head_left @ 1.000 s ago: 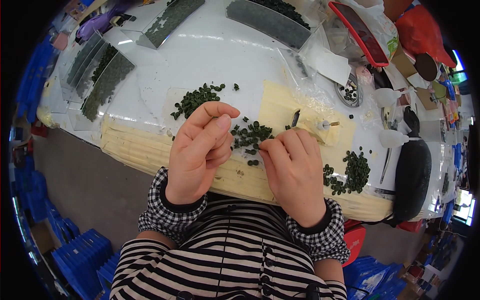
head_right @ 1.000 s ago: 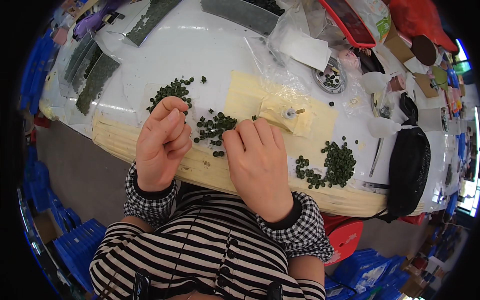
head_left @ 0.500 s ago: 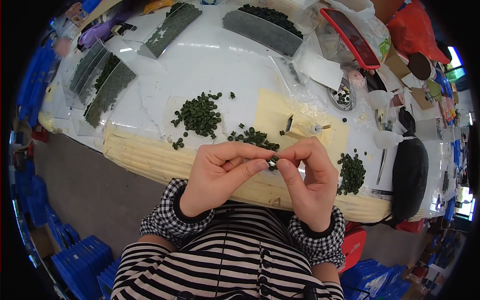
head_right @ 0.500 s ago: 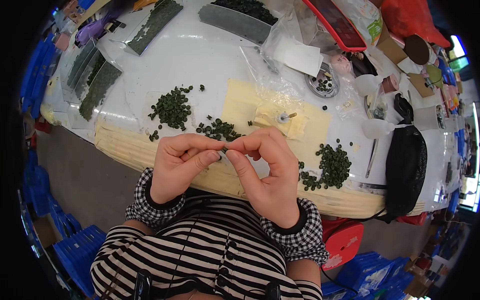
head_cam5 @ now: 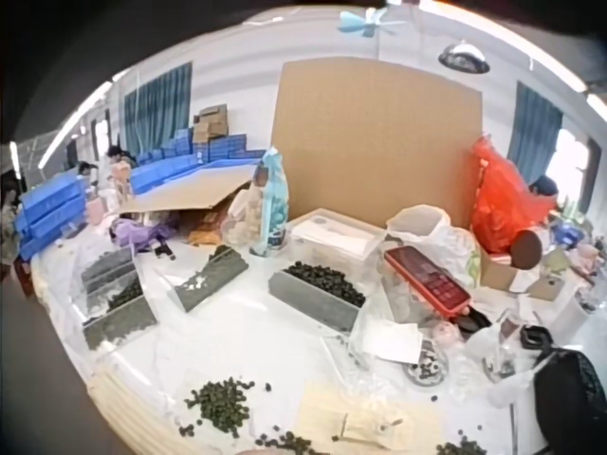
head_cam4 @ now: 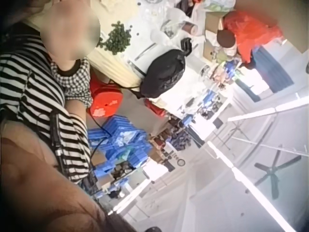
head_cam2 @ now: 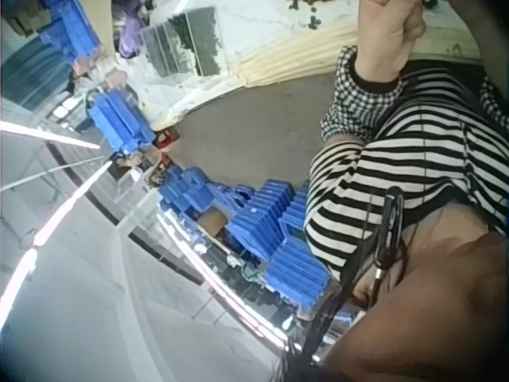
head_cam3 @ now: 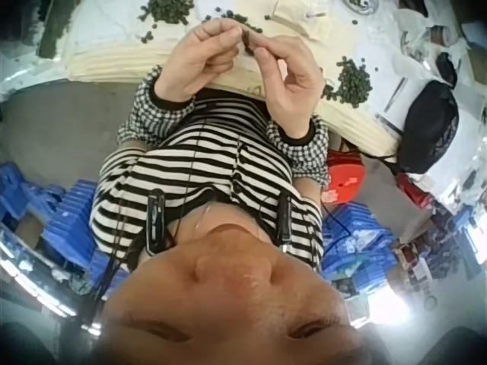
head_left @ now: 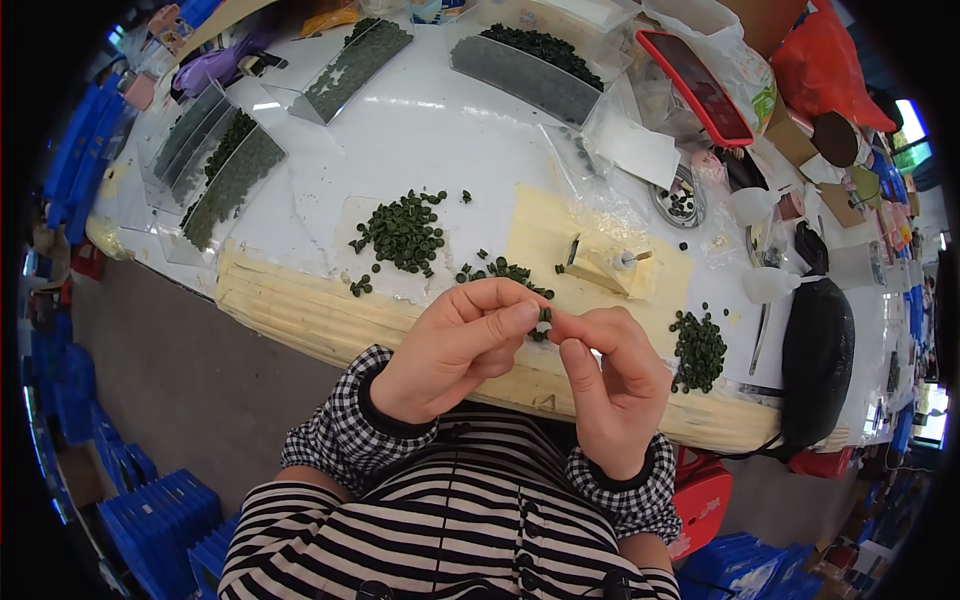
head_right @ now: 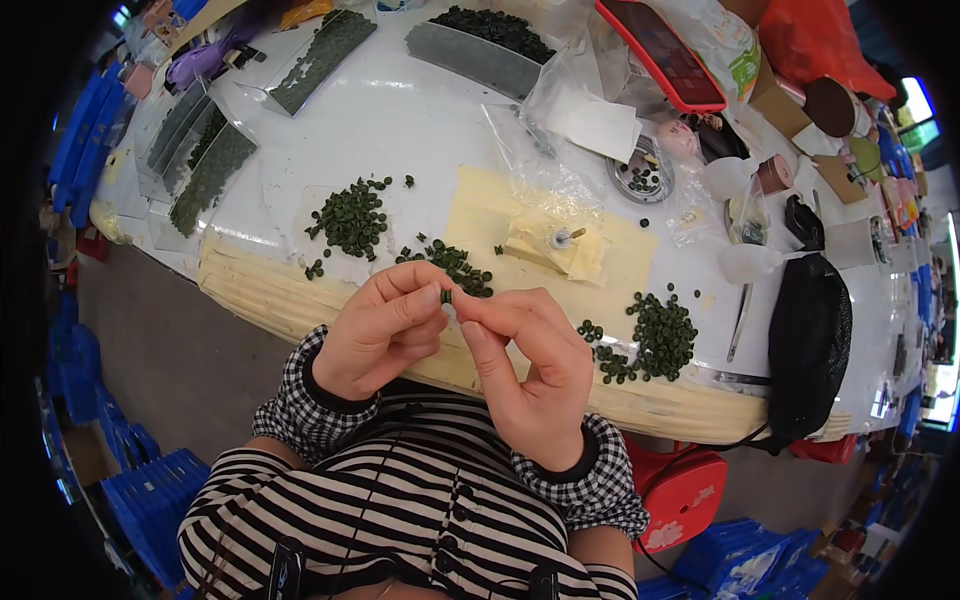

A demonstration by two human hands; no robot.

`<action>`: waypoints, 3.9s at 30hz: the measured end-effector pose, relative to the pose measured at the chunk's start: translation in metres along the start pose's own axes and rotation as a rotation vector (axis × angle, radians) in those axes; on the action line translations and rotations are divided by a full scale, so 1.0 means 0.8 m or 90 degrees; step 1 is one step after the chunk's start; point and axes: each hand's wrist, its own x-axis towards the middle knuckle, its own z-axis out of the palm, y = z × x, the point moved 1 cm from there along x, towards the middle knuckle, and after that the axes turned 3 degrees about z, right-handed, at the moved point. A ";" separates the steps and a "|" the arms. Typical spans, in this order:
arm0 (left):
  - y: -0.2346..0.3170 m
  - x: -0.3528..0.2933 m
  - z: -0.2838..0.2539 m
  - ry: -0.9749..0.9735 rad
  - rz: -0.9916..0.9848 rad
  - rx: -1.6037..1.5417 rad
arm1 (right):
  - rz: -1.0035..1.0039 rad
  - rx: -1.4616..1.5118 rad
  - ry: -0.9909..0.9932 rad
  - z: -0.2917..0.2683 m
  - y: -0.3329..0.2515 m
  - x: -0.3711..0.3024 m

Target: Assemble small green plastic components at a factory workbench.

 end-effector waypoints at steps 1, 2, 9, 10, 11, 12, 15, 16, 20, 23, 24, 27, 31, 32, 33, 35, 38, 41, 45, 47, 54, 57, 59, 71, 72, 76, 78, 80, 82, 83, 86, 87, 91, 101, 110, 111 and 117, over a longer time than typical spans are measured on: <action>0.000 0.000 0.000 0.001 -0.005 0.000 | 0.008 0.006 -0.002 -0.001 0.001 -0.001; 0.000 0.000 0.001 0.002 -0.011 0.001 | 0.016 0.016 -0.001 -0.001 0.001 -0.001; -0.001 0.003 0.002 0.000 -0.024 -0.004 | 0.055 0.057 -0.005 -0.004 0.001 -0.004; -0.001 0.002 0.002 0.002 -0.026 -0.004 | 0.058 0.061 -0.006 -0.004 0.001 -0.005; 0.000 0.002 0.003 0.004 -0.027 -0.003 | 0.062 0.065 -0.006 -0.004 0.001 -0.005; 0.000 0.002 0.004 0.006 -0.028 -0.003 | 0.067 0.070 -0.007 -0.004 0.000 -0.005; 0.000 0.003 0.004 0.012 -0.027 0.011 | 0.069 0.073 -0.006 -0.004 0.001 -0.005; 0.000 0.003 0.003 0.012 -0.027 0.010 | 0.069 0.073 -0.007 -0.004 0.001 -0.005; -0.001 0.003 0.002 0.009 -0.025 0.007 | 0.065 0.075 -0.008 -0.004 0.001 -0.005; -0.001 0.004 0.000 -0.005 -0.015 0.004 | 0.061 0.078 -0.008 -0.004 0.001 -0.005; -0.001 0.004 0.000 -0.011 -0.011 0.003 | 0.057 0.077 -0.008 -0.004 0.002 -0.005; 0.000 0.002 0.009 0.040 0.022 0.083 | 0.052 0.072 -0.008 -0.004 0.005 -0.006; 0.000 0.001 0.014 0.071 0.098 0.178 | 0.037 0.057 -0.013 -0.004 0.004 -0.007; 0.000 0.001 0.014 0.062 0.128 0.196 | 0.025 0.043 -0.015 -0.004 0.005 -0.007; 0.000 -0.001 0.014 0.056 0.150 0.216 | 0.012 0.029 -0.017 -0.004 0.006 -0.007; 0.003 -0.003 0.014 0.046 0.186 0.257 | -0.004 0.013 -0.017 -0.004 0.008 -0.007; 0.002 -0.003 0.017 0.062 0.249 0.332 | -0.009 0.013 -0.016 -0.004 0.010 -0.008; 0.004 -0.003 0.019 0.073 0.265 0.359 | -0.007 0.016 -0.016 -0.004 0.013 -0.010; 0.001 0.000 0.017 0.070 0.274 0.353 | -0.014 0.016 -0.014 -0.003 0.015 -0.011; 0.003 0.000 0.018 0.067 0.264 0.357 | -0.016 0.015 -0.012 -0.003 0.015 -0.011; 0.001 0.002 0.016 0.052 0.260 0.332 | -0.033 0.003 -0.015 -0.004 0.017 -0.012; 0.001 0.003 0.012 0.043 0.248 0.309 | -0.062 -0.034 -0.012 -0.002 0.017 -0.010; 0.001 0.002 0.011 0.037 0.238 0.302 | -0.096 -0.071 -0.004 -0.003 0.015 -0.009; 0.002 -0.001 0.013 0.014 0.118 0.190 | -0.221 -0.249 0.064 -0.001 0.013 -0.003; 0.000 -0.001 0.012 0.013 0.120 0.189 | -0.219 -0.247 0.064 -0.001 0.013 -0.003; -0.003 0.001 0.010 -0.006 0.126 0.166 | -0.219 -0.236 0.066 -0.001 0.011 -0.003; -0.005 0.003 0.008 -0.005 0.131 0.145 | -0.219 -0.242 0.068 -0.002 0.013 -0.004; -0.005 0.003 0.007 0.006 0.108 0.148 | -0.223 -0.251 0.070 -0.002 0.015 -0.004; -0.004 0.003 0.006 0.010 0.096 0.153 | -0.230 -0.266 0.072 -0.002 0.016 -0.005; -0.003 0.003 0.006 0.008 0.095 0.157 | -0.227 -0.273 0.073 -0.002 0.016 -0.005; 0.000 0.002 0.004 0.003 0.099 0.168 | -0.221 -0.287 0.074 -0.003 0.017 -0.006; 0.001 0.002 0.003 0.001 0.102 0.172 | -0.220 -0.288 0.075 -0.003 0.018 -0.006; 0.000 0.002 0.006 0.018 0.124 0.181 | -0.218 -0.288 0.077 -0.003 0.020 -0.006; 0.001 -0.001 0.007 0.000 0.191 0.220 | -0.214 -0.281 0.080 -0.002 0.019 -0.005; -0.002 -0.001 0.013 0.029 0.267 0.316 | -0.221 -0.282 0.079 -0.002 0.018 -0.004; -0.002 -0.002 0.016 0.041 0.276 0.331 | -0.221 -0.284 0.079 -0.002 0.018 -0.004; 0.004 -0.002 0.016 0.049 0.467 0.693 | -0.225 -0.285 0.085 -0.002 0.018 -0.004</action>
